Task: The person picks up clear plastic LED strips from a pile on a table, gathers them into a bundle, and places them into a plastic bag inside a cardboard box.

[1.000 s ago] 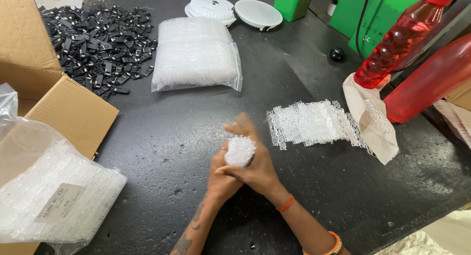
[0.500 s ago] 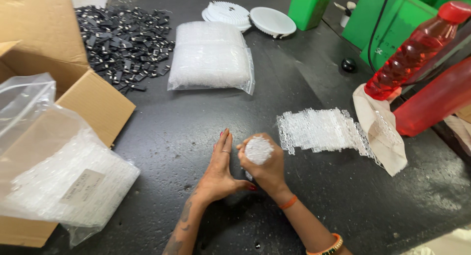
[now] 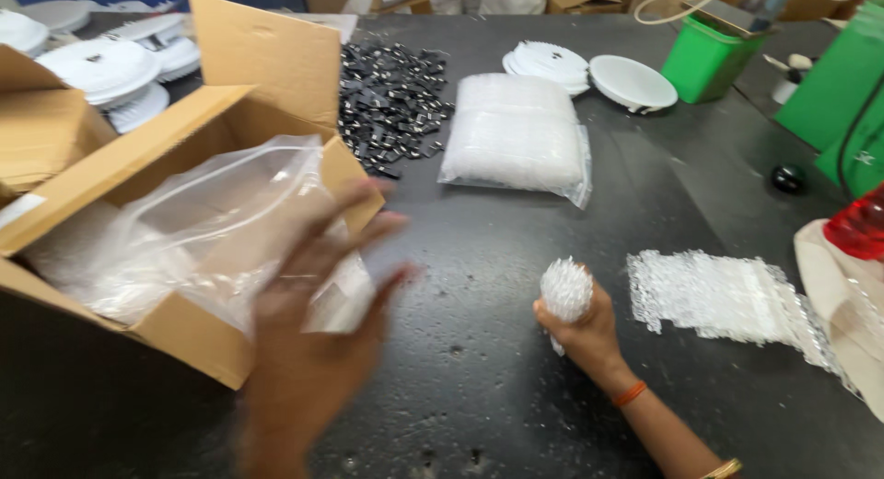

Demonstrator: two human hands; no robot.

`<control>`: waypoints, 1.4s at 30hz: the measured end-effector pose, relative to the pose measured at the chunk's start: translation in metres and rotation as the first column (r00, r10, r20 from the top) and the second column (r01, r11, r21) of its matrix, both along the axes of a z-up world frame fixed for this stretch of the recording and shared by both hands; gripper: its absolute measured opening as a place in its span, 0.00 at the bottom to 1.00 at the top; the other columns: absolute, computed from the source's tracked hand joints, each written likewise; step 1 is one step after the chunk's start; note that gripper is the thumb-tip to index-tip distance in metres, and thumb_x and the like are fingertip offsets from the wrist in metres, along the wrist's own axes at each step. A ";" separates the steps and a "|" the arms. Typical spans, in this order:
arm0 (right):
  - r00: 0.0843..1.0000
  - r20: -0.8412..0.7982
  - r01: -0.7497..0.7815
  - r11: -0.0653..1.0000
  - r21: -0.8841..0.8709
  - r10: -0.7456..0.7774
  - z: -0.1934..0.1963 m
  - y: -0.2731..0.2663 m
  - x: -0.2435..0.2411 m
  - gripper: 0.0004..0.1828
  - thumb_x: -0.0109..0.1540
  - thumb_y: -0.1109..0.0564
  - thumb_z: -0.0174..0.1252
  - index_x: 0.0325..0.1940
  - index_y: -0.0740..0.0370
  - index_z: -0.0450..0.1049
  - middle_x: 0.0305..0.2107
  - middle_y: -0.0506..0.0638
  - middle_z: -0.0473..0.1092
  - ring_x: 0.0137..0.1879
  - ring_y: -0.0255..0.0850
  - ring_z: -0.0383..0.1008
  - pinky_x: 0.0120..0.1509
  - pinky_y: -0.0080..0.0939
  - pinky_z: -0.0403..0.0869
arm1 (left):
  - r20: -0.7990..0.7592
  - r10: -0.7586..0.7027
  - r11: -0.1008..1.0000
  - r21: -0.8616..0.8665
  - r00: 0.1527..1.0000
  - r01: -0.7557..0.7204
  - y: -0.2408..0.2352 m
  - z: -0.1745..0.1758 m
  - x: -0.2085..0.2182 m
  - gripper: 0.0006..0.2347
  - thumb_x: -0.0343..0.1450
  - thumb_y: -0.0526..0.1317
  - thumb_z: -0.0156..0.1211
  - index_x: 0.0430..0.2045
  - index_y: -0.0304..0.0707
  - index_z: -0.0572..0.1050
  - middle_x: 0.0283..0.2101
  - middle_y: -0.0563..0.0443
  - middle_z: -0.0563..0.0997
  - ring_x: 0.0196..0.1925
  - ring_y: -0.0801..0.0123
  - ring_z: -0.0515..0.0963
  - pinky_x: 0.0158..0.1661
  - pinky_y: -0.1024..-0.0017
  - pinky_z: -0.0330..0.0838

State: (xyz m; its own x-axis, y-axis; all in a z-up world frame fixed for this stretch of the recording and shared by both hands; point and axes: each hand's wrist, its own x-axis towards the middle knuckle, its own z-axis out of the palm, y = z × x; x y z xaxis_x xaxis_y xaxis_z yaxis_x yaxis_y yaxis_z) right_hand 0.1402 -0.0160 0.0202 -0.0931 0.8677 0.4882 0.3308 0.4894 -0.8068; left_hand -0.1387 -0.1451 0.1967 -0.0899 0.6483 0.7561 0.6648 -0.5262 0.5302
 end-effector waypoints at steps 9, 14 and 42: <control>0.802 0.256 -0.584 0.617 0.528 0.540 0.208 0.063 -0.175 0.29 0.62 0.56 0.70 0.62 0.65 0.66 0.44 0.54 0.75 0.48 0.38 0.81 0.54 0.34 0.84 | -0.670 0.231 0.690 -0.399 0.705 -0.604 0.030 0.070 -0.142 0.09 0.70 0.47 0.67 0.39 0.52 0.88 0.58 0.54 0.80 0.44 0.63 0.82 0.45 0.62 0.79; 0.664 0.227 -0.724 0.537 0.433 0.713 0.228 0.061 -0.308 0.50 0.52 0.50 0.76 0.71 0.71 0.58 0.55 0.59 0.72 0.58 0.45 0.79 0.61 0.42 0.80 | -0.671 0.096 0.329 -0.676 0.736 -0.659 0.057 0.075 -0.176 0.14 0.74 0.52 0.58 0.52 0.56 0.80 0.45 0.50 0.85 0.41 0.62 0.85 0.48 0.60 0.82; -0.201 0.867 -0.685 0.568 -0.457 0.456 0.222 0.050 -0.324 0.50 0.41 0.49 0.81 0.65 0.46 0.67 0.57 0.49 0.71 0.65 0.50 0.68 0.66 0.53 0.66 | -0.509 0.040 0.455 -0.757 0.860 -0.469 0.050 0.091 -0.197 0.20 0.69 0.34 0.65 0.57 0.52 0.81 0.34 0.45 0.85 0.31 0.68 0.83 0.36 0.69 0.76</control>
State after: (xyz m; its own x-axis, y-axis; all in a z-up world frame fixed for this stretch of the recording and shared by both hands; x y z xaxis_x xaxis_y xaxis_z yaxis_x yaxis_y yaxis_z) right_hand -0.1840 0.0341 0.2423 -0.9177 0.1155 -0.3802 0.1635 0.9818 -0.0964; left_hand -0.3358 -0.0951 0.2877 -0.2288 0.9641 -0.1350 0.9254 0.2585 0.2773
